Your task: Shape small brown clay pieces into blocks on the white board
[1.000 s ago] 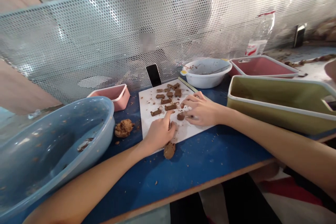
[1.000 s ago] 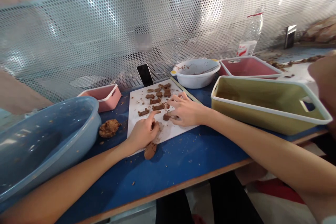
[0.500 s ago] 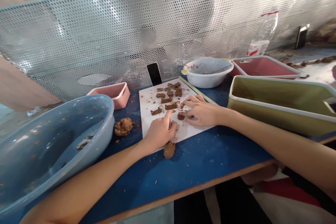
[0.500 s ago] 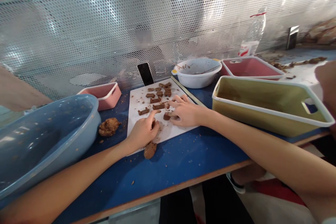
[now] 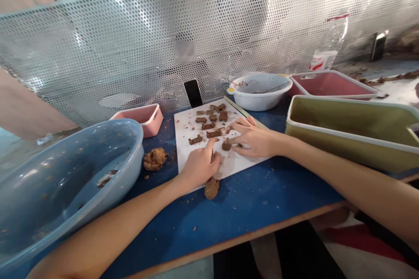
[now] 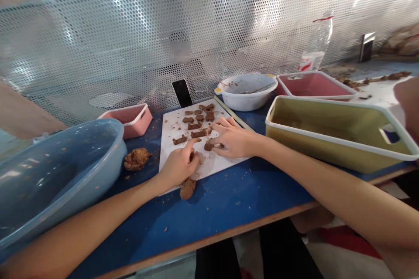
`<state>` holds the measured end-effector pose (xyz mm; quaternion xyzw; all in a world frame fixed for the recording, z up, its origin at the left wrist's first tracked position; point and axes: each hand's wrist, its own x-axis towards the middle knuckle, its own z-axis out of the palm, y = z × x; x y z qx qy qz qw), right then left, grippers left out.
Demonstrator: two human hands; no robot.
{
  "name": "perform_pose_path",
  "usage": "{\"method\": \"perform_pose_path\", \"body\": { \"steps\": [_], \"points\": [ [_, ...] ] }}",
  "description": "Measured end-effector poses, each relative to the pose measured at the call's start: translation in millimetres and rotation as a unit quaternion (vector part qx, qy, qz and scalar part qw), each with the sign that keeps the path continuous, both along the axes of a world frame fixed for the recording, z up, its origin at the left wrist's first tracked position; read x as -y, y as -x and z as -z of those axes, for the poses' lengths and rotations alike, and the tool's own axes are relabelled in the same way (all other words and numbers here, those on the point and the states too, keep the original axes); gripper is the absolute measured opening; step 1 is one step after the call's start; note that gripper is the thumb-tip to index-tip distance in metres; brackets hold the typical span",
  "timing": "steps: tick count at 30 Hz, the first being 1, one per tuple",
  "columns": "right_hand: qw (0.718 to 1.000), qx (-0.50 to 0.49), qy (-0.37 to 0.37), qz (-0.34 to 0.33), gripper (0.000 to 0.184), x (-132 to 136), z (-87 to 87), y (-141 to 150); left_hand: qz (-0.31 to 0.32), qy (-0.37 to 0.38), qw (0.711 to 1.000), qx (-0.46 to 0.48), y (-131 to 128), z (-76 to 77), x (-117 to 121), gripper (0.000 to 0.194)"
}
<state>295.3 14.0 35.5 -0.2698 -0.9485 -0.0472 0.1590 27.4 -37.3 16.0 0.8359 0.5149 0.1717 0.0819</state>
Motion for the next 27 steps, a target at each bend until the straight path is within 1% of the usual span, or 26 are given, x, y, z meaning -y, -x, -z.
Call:
{"method": "perform_pose_path", "body": {
  "steps": [4, 7, 12, 15, 17, 21, 25, 27],
  "points": [
    [0.999, 0.016, 0.028, -0.006, 0.032, 3, 0.9, 1, -0.001, -0.001, 1.0, -0.003, -1, -1.3, 0, 0.048],
    [0.999, 0.014, 0.028, -0.009, 0.031, 2, 2.6, 1, -0.002, 0.0, 1.0, -0.004, 0, -1.1, 0, 0.048],
    [1.0, 0.023, -0.013, 0.0, 0.032, 1, 1.9, -1, 0.003, -0.003, 1.0, 0.0, 2, 1.9, 0, 0.048],
    [0.999, -0.001, -0.045, 0.003, 0.035, 0, 1.7, -1, 0.005, -0.008, 1.0, 0.003, 3, 3.5, -1, 0.049],
    [0.999, -0.012, -0.047, 0.002, 0.037, 0, 2.2, 0, 0.003, -0.008, 1.0, 0.004, 2, 3.9, -1, 0.048],
    [1.0, 0.011, -0.012, -0.017, 0.037, 1, 5.3, 1, 0.001, -0.002, 1.0, 0.007, 1, 3.1, -1, 0.047],
    [0.999, -0.003, 0.046, -0.012, 0.036, 0, 9.7, 0, -0.004, 0.005, 1.0, 0.0, 0, 0.2, 0, 0.048],
    [0.998, -0.004, 0.059, -0.008, 0.036, -1, 9.6, -1, -0.005, 0.005, 1.0, -0.004, 0, -1.1, 0, 0.049]
  ]
}}
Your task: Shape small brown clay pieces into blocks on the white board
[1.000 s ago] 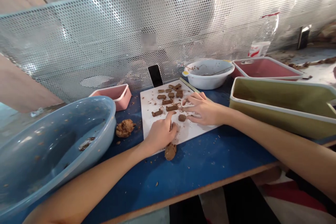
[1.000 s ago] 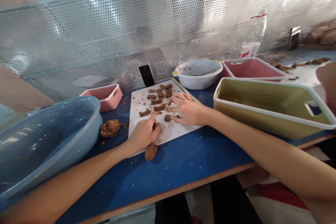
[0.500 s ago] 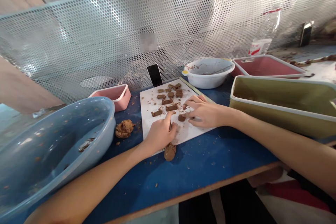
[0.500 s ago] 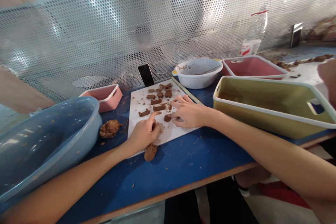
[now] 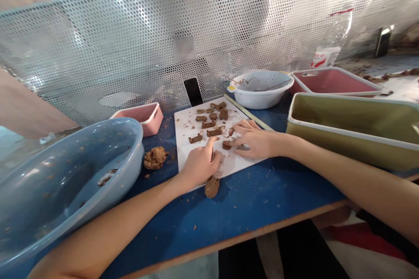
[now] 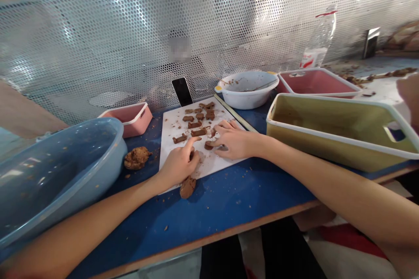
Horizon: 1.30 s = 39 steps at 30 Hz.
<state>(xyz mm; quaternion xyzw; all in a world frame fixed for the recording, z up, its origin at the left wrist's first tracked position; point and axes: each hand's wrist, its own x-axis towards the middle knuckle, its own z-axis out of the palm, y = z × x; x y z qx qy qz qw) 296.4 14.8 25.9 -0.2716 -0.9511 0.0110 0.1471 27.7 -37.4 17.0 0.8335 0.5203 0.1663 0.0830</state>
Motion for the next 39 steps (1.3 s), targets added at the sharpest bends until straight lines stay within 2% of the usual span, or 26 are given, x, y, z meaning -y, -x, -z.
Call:
{"method": "perform_pose_path", "body": {
  "steps": [3, 7, 11, 18, 24, 39],
  "points": [
    [1.0, 0.012, -0.008, 0.002, 0.033, 0, -4.6, -2, 0.001, -0.001, 1.0, -0.003, 0, -0.2, 0, 0.049],
    [0.998, 0.009, -0.057, 0.001, 0.034, 2, -12.9, -2, 0.01, -0.008, 1.0, -0.001, 2, 2.9, -1, 0.048],
    [0.996, -0.01, -0.09, 0.005, 0.036, 3, -12.3, 0, 0.009, -0.016, 1.0, -0.002, 2, 4.0, -2, 0.048],
    [0.998, 0.013, -0.055, -0.012, 0.033, 5, -10.0, 2, 0.002, -0.005, 1.0, -0.002, 0, 0.3, 0, 0.048],
    [0.998, -0.007, -0.06, -0.01, 0.03, 6, -14.7, 1, 0.007, -0.008, 1.0, 0.0, 1, 2.6, -1, 0.048],
    [0.998, -0.018, -0.058, 0.006, 0.031, 4, -9.4, 1, 0.0, -0.003, 1.0, 0.001, -1, 0.1, 1, 0.049]
  ]
}}
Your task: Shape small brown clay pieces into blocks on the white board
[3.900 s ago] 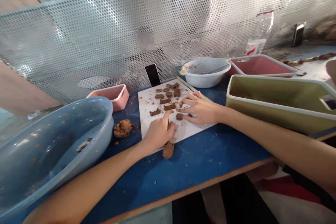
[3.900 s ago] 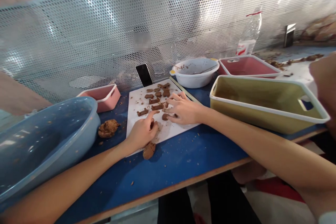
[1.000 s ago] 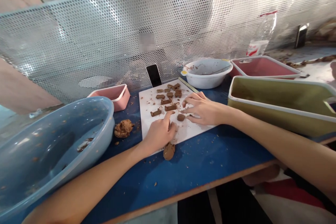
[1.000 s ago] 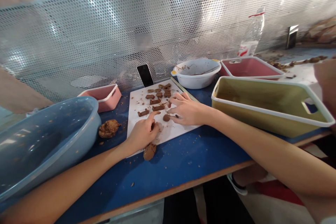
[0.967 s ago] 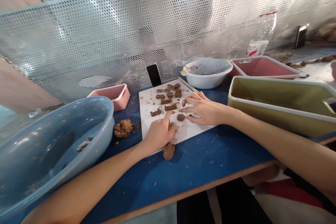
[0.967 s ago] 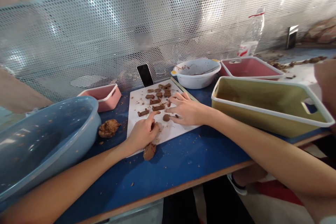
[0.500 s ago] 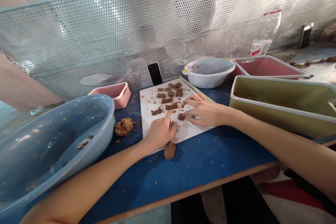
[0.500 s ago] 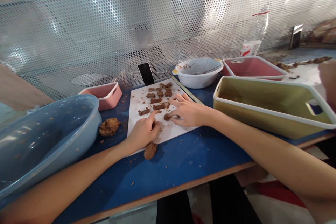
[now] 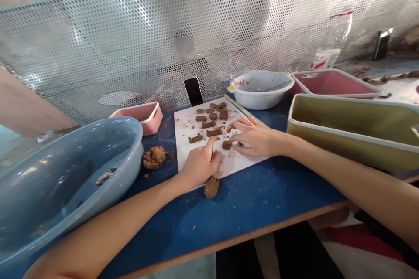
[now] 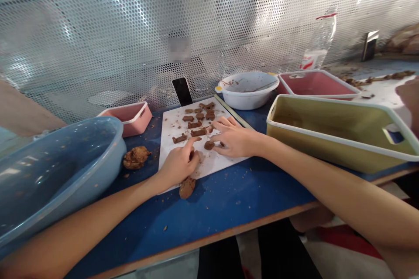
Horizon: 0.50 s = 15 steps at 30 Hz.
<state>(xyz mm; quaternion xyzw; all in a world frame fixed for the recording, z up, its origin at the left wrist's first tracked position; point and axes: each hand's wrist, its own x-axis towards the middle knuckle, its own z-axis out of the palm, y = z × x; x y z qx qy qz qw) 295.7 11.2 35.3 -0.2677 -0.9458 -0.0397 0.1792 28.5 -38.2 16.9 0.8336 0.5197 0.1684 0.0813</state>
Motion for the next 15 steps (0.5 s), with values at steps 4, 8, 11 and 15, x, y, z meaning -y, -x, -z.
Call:
{"method": "perform_pose_path", "body": {
  "steps": [4, 8, 11, 15],
  "points": [
    [1.0, 0.009, 0.01, 0.007, 0.032, 0, 1.4, 1, -0.001, 0.001, 1.0, -0.002, 0, -0.5, 0, 0.048],
    [1.0, 0.009, 0.027, 0.008, 0.033, -1, 3.9, 3, 0.002, -0.005, 1.0, -0.012, 0, -1.4, 0, 0.048],
    [0.998, -0.001, 0.056, 0.014, 0.032, -3, 7.3, 5, 0.018, -0.013, 0.999, -0.029, 1, -2.0, -1, 0.046],
    [0.997, -0.017, 0.076, 0.026, 0.032, -5, 10.9, 9, 0.039, -0.024, 0.998, -0.035, 2, 0.0, -3, 0.044]
  ]
}}
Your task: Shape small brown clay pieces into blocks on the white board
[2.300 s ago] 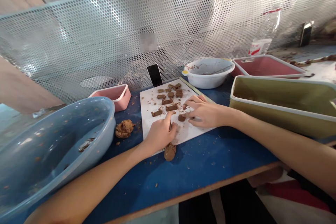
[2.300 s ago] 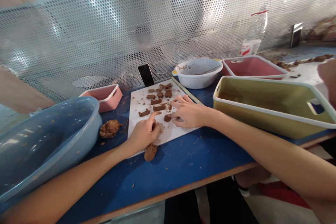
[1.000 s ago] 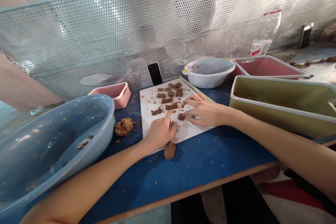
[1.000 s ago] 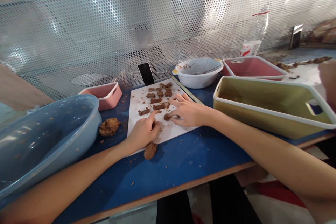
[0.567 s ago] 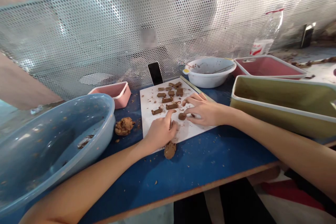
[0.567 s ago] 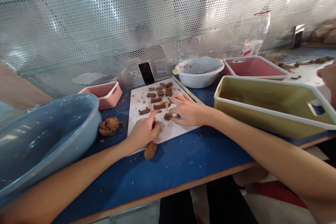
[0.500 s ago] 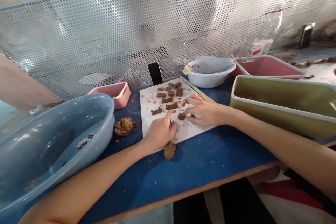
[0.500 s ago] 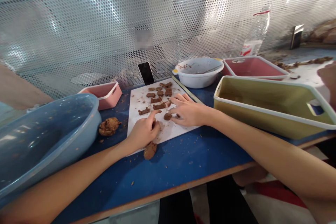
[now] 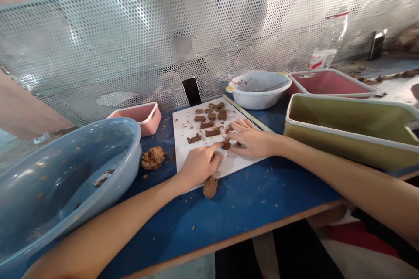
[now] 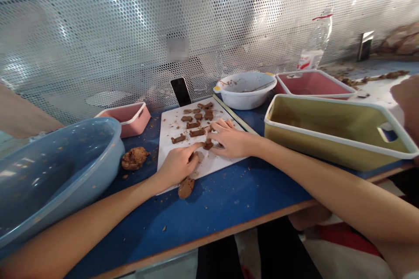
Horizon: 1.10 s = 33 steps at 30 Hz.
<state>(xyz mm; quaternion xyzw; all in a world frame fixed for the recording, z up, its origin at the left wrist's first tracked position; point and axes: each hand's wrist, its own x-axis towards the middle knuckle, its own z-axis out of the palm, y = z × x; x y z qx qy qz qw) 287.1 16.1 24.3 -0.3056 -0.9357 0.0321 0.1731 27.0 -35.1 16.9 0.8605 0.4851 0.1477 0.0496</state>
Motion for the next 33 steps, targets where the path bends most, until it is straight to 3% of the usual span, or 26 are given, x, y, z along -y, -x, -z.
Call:
{"method": "perform_pose_path", "body": {
  "steps": [33],
  "points": [
    [0.999, 0.031, 0.005, 0.013, 0.025, 1.4, -3.3, 2.2, 0.003, 0.003, 1.0, 0.014, -0.6, -0.4, 0.3, 0.046]
  ]
}}
